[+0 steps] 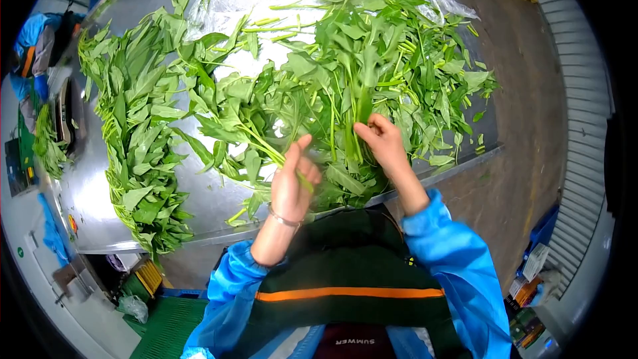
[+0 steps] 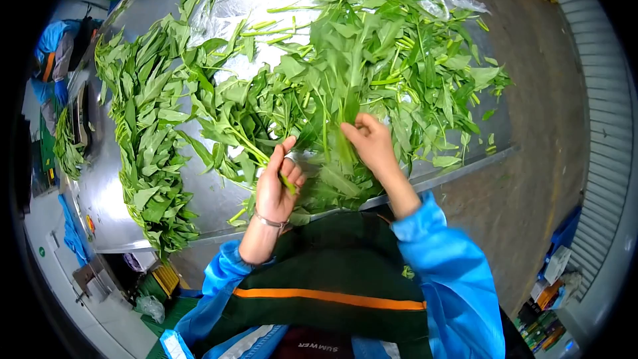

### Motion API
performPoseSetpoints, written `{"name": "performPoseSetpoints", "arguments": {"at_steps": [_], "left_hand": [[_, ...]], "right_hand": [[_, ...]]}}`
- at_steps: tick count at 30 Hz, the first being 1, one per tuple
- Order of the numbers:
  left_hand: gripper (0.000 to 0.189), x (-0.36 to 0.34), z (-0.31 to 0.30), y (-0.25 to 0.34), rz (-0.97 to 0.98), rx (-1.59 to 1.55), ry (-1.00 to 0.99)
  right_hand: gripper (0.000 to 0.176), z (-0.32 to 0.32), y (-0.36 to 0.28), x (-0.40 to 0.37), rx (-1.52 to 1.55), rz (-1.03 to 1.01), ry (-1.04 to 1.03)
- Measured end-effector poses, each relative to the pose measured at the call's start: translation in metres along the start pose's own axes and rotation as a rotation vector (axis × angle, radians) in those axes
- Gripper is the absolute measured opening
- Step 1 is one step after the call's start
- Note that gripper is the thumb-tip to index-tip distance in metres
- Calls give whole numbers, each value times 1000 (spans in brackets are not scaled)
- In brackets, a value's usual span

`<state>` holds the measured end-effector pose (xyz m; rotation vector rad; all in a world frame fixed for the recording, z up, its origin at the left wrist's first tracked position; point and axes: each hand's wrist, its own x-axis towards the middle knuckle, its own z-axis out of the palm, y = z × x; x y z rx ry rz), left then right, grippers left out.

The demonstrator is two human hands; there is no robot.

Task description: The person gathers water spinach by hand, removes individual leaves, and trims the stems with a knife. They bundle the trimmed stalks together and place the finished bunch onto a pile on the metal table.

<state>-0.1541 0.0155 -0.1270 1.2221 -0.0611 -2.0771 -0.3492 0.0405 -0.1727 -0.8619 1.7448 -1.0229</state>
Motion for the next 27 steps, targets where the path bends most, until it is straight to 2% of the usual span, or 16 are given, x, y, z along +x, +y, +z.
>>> {"name": "performPoseSetpoints", "arguments": {"at_steps": [1, 3, 4, 7, 8, 11, 12, 18, 21, 24, 27], "left_hand": [[36, -1, -9, -1, 121, 169, -122], [35, -7, -8, 4, 130, 383, -76], [35, -2, -10, 1, 135, 479, -130], [34, 5, 2, -19, 180, 646, -173], [33, 5, 4, -24, 213, 572, -186], [30, 9, 0, -27, 145, 507, -121], [29, 5, 6, -26, 150, 392, -96], [25, 0, 8, -23, 268, 434, -87], [27, -3, 8, -22, 265, 522, -139], [29, -2, 5, -25, 200, 350, -79], [30, -4, 12, -19, 175, 332, -138]], "right_hand": [[14, -3, -23, -14, 385, 160, -132], [7, -2, -56, -30, 582, 113, -168], [10, 3, -52, -27, 467, 136, -121], [10, 13, -37, -29, 382, 149, -147], [10, 13, -35, -32, 317, 154, -158], [10, 22, -40, -40, 385, 131, -101], [11, 24, -41, -41, 404, 131, -98], [16, 36, -45, -49, 476, 85, -82], [18, 36, -47, -49, 413, 62, -64], [18, 36, -45, -50, 391, 58, -54], [17, 39, -40, -57, 393, 31, -81]]}}
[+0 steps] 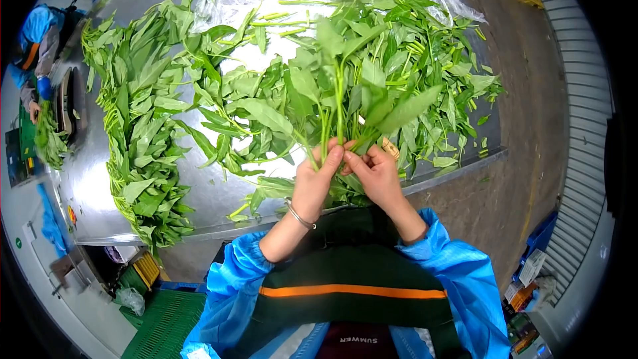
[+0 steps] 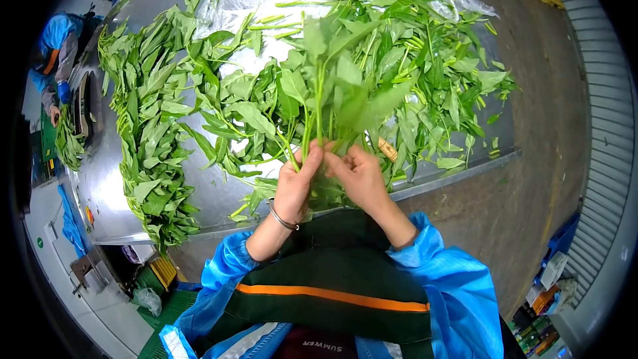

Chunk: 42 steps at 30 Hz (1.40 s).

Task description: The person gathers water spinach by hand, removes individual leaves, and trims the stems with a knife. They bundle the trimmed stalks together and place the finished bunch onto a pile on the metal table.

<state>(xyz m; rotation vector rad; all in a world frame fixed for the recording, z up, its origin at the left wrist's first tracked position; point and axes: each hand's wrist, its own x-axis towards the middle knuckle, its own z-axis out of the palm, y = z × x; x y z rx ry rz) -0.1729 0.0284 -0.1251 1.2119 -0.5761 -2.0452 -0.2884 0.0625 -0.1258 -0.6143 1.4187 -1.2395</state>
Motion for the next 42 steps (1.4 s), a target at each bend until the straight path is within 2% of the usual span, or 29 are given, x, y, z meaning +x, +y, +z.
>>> {"name": "performPoseSetpoints", "arguments": {"at_steps": [4, 5, 8, 10, 12, 14, 15, 16, 17, 18, 19, 20, 21, 22, 23, 24, 26, 28, 29, 31, 33, 35, 40, 42], "left_hand": [[25, -5, -1, 4, -41, -14, -14], [24, -5, -2, 3, -36, -15, -18], [23, -5, -6, -3, -34, -31, -10], [22, -6, -7, -6, -46, -59, 23], [25, -2, -9, -3, -22, -144, 101], [26, 9, -5, 7, 27, -349, 249], [27, 9, -7, 19, 105, -217, 212], [28, 10, -12, 32, 186, -89, 170], [29, 7, -15, 40, 323, 50, 168], [31, 3, -17, 47, 456, 193, 168], [34, -3, -20, 53, 495, 218, 104], [38, -7, -23, 50, 468, 301, 103], [39, -7, -27, 43, 335, 304, 66], [41, -8, -29, 35, 204, 307, 28], [42, -10, -24, 28, 90, 260, 57], [41, -11, -24, 15, 81, 273, 84], [40, -12, -18, 1, 82, 210, 105], [38, -14, -21, -11, 129, 184, 79], [38, -14, -21, -11, 136, 198, 78], [37, -12, -25, -10, 139, 232, 62], [33, -15, -19, -5, 164, 147, 66], [31, -14, -17, -10, 157, 14, 65], [31, -11, -25, -13, 78, 127, 45], [29, -11, -28, -15, 55, 181, 42]], "right_hand": [[16, -2, 5, -6, -170, 18, -38], [13, 0, 1, -12, -61, 12, -30], [11, -4, -3, -15, -328, -282, -124], [10, -8, 5, -17, -389, -405, -195], [13, -19, 16, -12, -641, -662, -358], [17, -18, 6, -31, -390, -460, -585], [18, -13, -2, -40, -282, -362, -678], [18, -12, -1, -44, -329, -314, -740], [15, -14, 5, -46, -373, -341, -679], [12, -23, 1, -41, -414, -286, -566], [20, -40, -4, -26, -4, -128, -417], [32, -42, -22, -10, 251, -23, -149], [44, -44, -40, 7, 511, 11, 137], [53, -51, -40, 22, 462, 65, 280], [51, -50, -29, 24, 229, 84, 232], [48, -45, -21, 24, -4, 101, 185], [41, -12, -16, 13, -75, 111, -92], [24, 16, 1, 9, -107, -2, -69], [19, 22, -4, 10, 29, 28, -56], [19, 21, -4, 10, 86, 83, -69], [17, 17, 0, 8, 153, 122, -75], [16, 14, 0, 6, 164, 78, -60], [16, 21, -12, 1, 214, 58, -31], [16, 16, -10, 9, 86, 74, -116]]}}
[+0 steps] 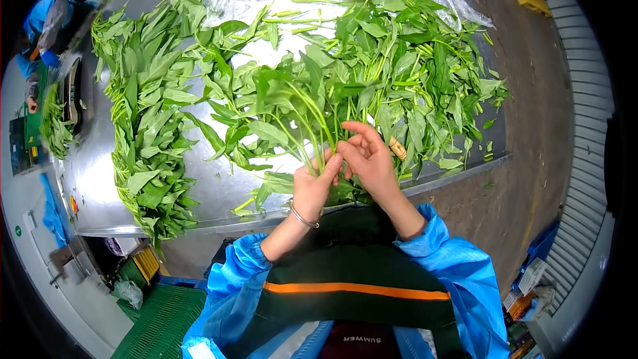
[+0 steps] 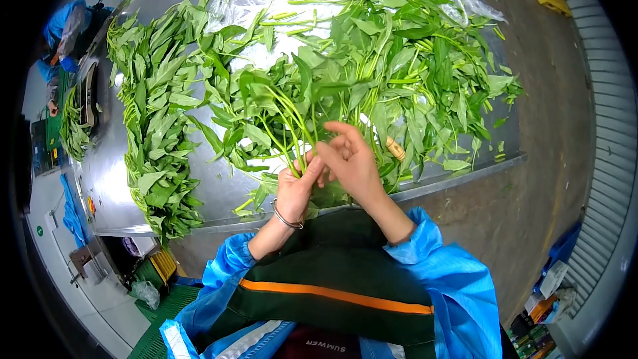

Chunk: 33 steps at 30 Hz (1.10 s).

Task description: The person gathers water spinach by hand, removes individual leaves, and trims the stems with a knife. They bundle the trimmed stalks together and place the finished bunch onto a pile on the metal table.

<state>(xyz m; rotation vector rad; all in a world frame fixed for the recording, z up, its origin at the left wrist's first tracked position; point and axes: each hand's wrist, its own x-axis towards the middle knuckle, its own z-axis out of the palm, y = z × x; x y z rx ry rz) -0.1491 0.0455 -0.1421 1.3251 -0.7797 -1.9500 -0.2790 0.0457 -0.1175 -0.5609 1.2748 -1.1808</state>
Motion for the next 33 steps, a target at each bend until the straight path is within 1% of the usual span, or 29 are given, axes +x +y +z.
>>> {"name": "performPoseSetpoints", "arguments": {"at_steps": [1, 3, 4, 7, 9, 10, 11, 13, 14, 15, 16, 17, 18, 19, 20, 22, 23, 24, 25, 26, 27, 28, 29, 30, 32, 33], "left_hand": [[29, 0, 1, 1, -3, 16, -2], [29, -2, 3, 4, -10, 47, -5], [31, -2, 3, 5, -37, -19, -2], [34, -3, 4, 7, -127, -216, 0], [35, -6, 2, 7, -196, -340, -10], [34, -7, 3, 7, -214, -365, 16], [34, -7, 3, 6, -232, -388, 41], [31, -10, 10, 16, -299, -444, 120], [31, -10, 10, 16, -275, -420, 105], [32, -11, 9, 16, -251, -395, 92], [32, -11, 9, 16, -227, -368, 77], [30, -9, 10, 16, -138, -386, 73], [30, -3, 7, 27, -143, -511, 82], [29, 8, 2, 41, -80, -602, 77], [29, 17, -4, 55, -17, -693, 70], [29, 23, -16, 79, 204, -555, 49], [30, 20, -15, 87, 276, -474, 97], [33, 17, -14, 87, 329, -373, 110], [34, 14, -15, 78, 268, -335, 100], [35, 12, -18, 63, 207, -290, 83], [35, 15, -25, 41, 27, -364, 4], [33, 18, -29, 15, -100, -373, 5], [32, 13, -20, 6, -168, -377, 35], [30, 9, -12, 1, -236, -383, 66], [30, 1, -6, 0, -137, -272, 44], [29, -1, -4, 2, -86, -219, 34]], "right_hand": [[16, -2, 1, 3, -65, 12, -38], [18, -2, 7, 5, -14, 12, 9], [19, -1, 8, 6, 11, 13, 31], [17, -2, 9, -6, -61, 15, -26], [15, -2, 19, -14, -317, -228, -36], [14, -2, 21, -15, -446, -350, -40], [13, -6, 18, -13, -645, -660, -91], [16, -11, 21, -15, -700, -772, -123], [18, -13, 22, -16, -728, -827, -141], [20, -13, 22, -16, -697, -852, -107], [20, -14, 18, -17, -756, -889, -136], [21, -16, 11, -18, -815, -927, -165], [21, -16, 4, -19, -875, -965, -193], [20, -13, 1, -25, -868, -990, -269], [14, -11, 5, -31, -827, -966, -356], [9, -22, 17, -40, -469, -611, -312], [13, -34, 16, -35, -121, -346, -86], [19, -46, 11, -20, 24, -154, 125], [25, -59, 5, -5, 212, 7, 357], [31, -65, -1, 11, 207, 86, 577], [34, -73, 22, 23, -174, -62, 475], [38, -79, 46, 32, -557, -206, 357], [39, -64, 42, 28, -953, -172, 311], [38, -50, 40, 26, -1263, -174, 275], [35, -57, 62, 35, -1291, -176, 274], [32, -57, 57, 32, -1005, -145, 249]]}}
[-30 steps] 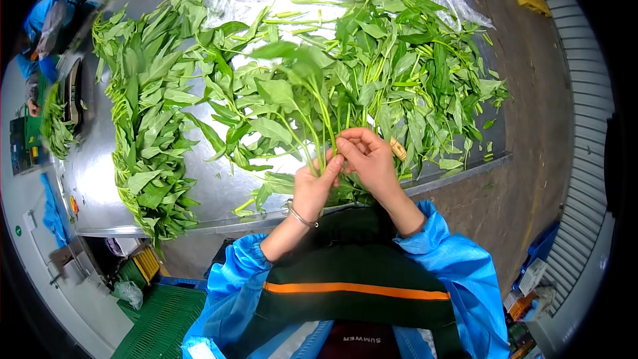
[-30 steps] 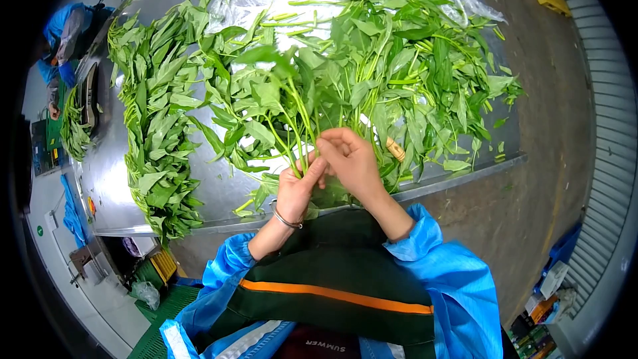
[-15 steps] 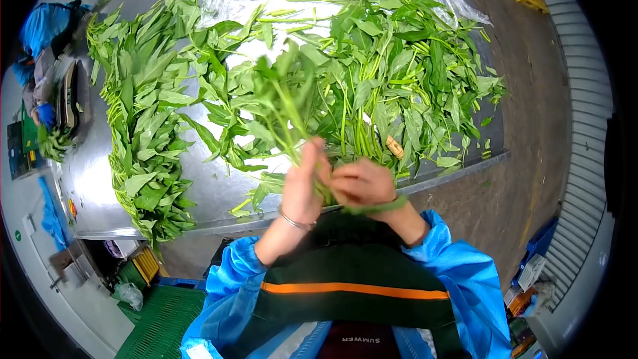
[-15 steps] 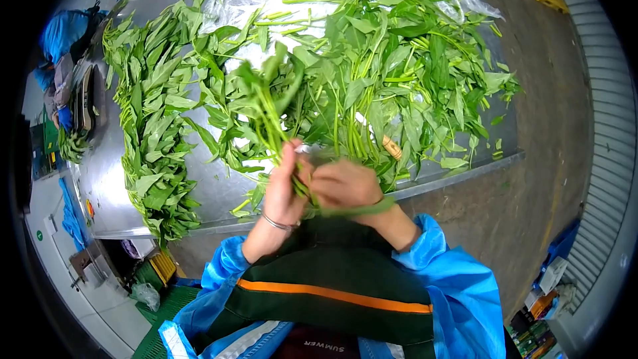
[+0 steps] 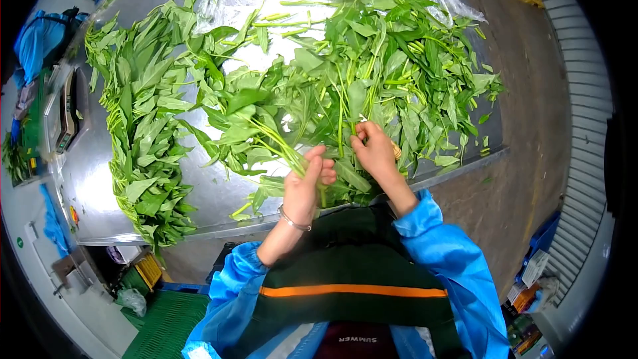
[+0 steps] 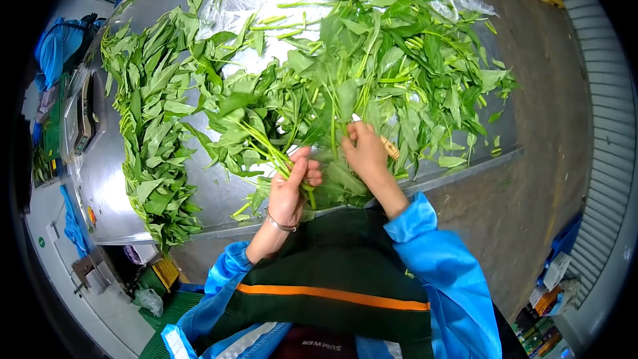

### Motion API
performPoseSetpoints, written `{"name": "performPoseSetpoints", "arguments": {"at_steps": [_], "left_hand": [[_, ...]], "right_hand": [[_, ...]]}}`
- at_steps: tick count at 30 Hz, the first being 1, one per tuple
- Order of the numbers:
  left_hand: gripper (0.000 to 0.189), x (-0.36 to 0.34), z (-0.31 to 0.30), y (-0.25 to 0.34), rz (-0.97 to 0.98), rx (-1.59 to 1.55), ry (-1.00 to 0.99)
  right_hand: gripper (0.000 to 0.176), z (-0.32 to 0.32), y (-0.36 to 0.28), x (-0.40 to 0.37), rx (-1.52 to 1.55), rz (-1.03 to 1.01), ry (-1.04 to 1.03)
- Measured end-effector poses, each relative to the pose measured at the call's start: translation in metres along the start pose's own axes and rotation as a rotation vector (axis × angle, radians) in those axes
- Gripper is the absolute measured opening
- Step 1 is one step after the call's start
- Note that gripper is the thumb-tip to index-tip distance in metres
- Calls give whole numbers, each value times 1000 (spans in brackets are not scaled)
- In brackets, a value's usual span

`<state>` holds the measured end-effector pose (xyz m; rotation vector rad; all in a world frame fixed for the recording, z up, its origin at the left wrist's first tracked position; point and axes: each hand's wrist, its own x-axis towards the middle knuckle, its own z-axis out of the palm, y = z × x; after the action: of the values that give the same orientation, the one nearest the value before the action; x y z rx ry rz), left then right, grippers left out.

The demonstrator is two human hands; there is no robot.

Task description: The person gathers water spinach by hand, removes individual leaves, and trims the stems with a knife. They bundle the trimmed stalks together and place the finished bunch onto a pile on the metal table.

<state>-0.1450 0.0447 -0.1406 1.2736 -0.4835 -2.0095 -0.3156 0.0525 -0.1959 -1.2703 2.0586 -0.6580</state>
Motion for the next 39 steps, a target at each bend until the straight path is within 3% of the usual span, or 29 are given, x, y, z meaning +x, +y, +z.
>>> {"name": "performPoseSetpoints", "arguments": {"at_steps": [2, 5, 7, 8, 11, 12, 15, 16, 20, 21, 22, 23, 24, 27, 29, 31, 32, 35, 36, 37, 39], "left_hand": [[30, -3, -5, 10, 78, 109, -17], [27, 2, 3, 14, 105, 223, -7], [21, 6, 15, 9, 137, 277, 6], [16, 11, 9, 3, 58, 288, 11], [15, 9, 16, 6, 54, -150, -14], [20, 7, 17, 12, -26, -191, 9], [23, 5, 16, 25, -83, -262, -53], [32, 13, 13, 16, -26, -247, 11], [44, 13, 7, 41, -41, -317, -81], [42, 17, -13, 37, -43, -292, -251], [41, 13, -8, 43, -17, -264, -285], [40, 7, -4, 48, 8, -236, -314], [40, 4, -3, 48, -21, -214, -289], [30, 1, -1, 43, -10, -132, -274], [25, -3, 6, 42, 7, -42, -258], [22, -1, 1, 35, 70, 59, -341], [25, -4, 3, 33, 82, 113, -249], [25, -8, 7, 33, 72, 117, -106], [24, -7, 8, 31, 73, 81, -51], [25, -6, 12, 32, 55, 13, -8], [26, 5, 16, 31, 98, -134, 243]], "right_hand": [[27, -16, -13, -13, 564, 111, -70], [18, -33, -41, -40, 499, 43, -135], [14, -27, -52, -48, 348, -139, -94], [13, -26, -60, -52, 360, -248, -53], [12, -19, -64, -61, 661, -24, -102], [11, -25, -65, -62, 719, 22, -175], [10, -32, -57, -69, 853, -127, -285], [8, -37, -60, -71, 880, -167, -310], [12, -67, -58, -80, 1021, -81, -534], [19, -68, -39, -76, 1199, -90, -448], [35, -71, -43, -58, 1644, 27, -211], [48, -87, -48, -41, 1963, 111, -101], [45, -101, -63, -25, 1835, 336, 119], [40, -74, -57, -17, 1017, 251, -81], [31, -57, -84, -24, 836, 85, -271], [21, -41, -98, -25, 1047, 135, -315], [15, -35, -102, -26, 1139, 168, -323], [14, -19, -94, -32, 873, -128, -51], [10, -23, -96, -36, 610, -289, 65], [14, -24, -90, -41, 385, -458, 99], [14, -22, -83, -53, 325, -735, 61]]}}
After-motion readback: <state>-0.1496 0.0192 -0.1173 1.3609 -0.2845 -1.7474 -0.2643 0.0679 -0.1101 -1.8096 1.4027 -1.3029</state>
